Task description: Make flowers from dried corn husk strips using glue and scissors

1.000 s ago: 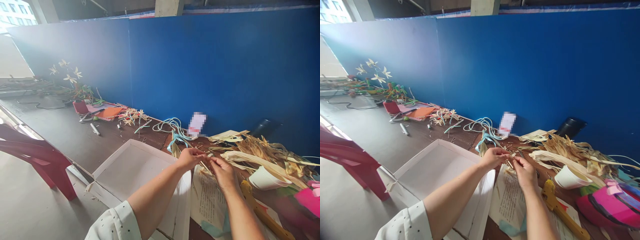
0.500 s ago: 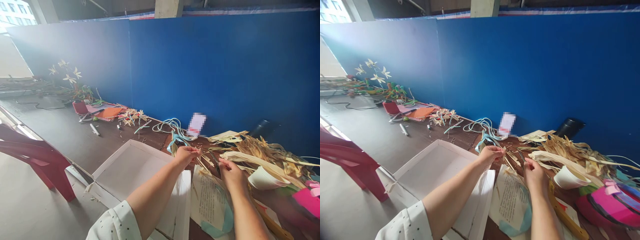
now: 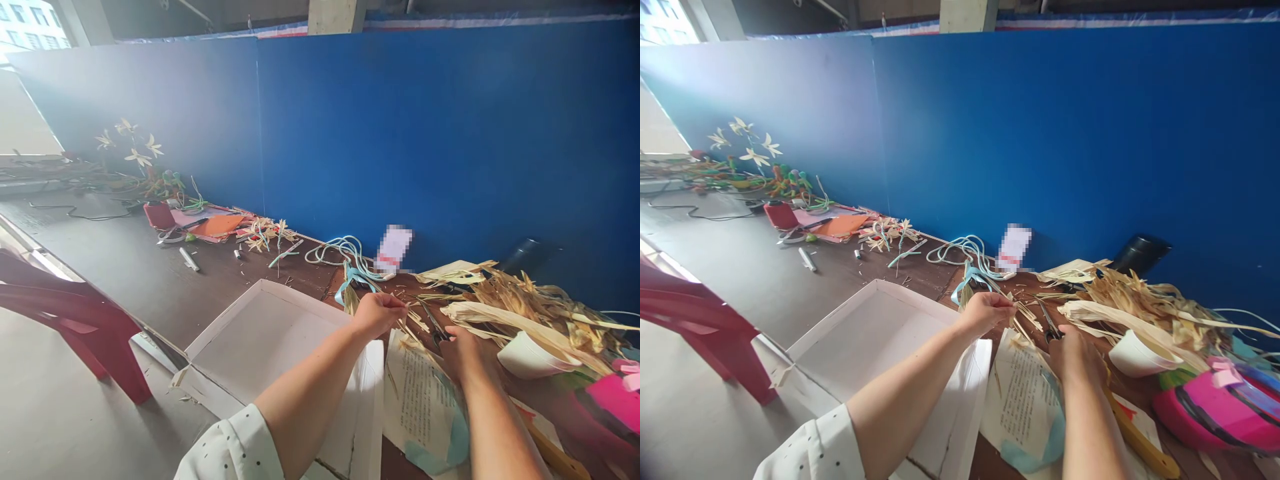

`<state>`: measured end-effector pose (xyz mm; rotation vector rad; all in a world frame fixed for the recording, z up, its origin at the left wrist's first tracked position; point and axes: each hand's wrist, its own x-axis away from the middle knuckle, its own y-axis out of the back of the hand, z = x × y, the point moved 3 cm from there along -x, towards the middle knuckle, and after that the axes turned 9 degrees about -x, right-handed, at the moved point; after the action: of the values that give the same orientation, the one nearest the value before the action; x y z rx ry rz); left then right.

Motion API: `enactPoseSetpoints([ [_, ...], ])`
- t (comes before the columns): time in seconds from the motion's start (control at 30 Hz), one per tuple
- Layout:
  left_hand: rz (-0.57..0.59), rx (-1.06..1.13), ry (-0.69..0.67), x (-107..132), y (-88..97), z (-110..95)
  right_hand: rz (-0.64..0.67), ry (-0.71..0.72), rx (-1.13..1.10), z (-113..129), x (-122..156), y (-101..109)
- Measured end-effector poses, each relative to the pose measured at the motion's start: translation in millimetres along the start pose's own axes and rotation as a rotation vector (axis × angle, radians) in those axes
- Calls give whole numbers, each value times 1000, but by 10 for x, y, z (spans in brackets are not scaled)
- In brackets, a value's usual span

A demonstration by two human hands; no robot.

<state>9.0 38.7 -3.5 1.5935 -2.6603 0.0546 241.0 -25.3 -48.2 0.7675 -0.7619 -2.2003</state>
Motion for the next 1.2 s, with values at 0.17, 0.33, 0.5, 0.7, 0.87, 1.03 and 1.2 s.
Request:
enactPoseSetpoints([
  [0.17,24,-411,-143,88,-17,-65,7,-50,152,153,22,75],
  [0.33,24,-682,-273,165,-65,-97,-52,-45,38,328,58,187],
  [0.5,14,-777,-317,154,-95,-38,-112,-142,-312,636,263,291],
  [0.7,38,-833,-373,151,-114,9,5,-259,-945,796,395,254],
  [0.87,53,-888,-323,139,-125,21,53,-310,-1090,809,394,232],
  [1.03,35,-737,-282,88,-95,30,117,-370,-1135,848,430,231],
  [1.2,-86,-142,-94,12,34,8,313,-268,-1192,968,483,233],
])
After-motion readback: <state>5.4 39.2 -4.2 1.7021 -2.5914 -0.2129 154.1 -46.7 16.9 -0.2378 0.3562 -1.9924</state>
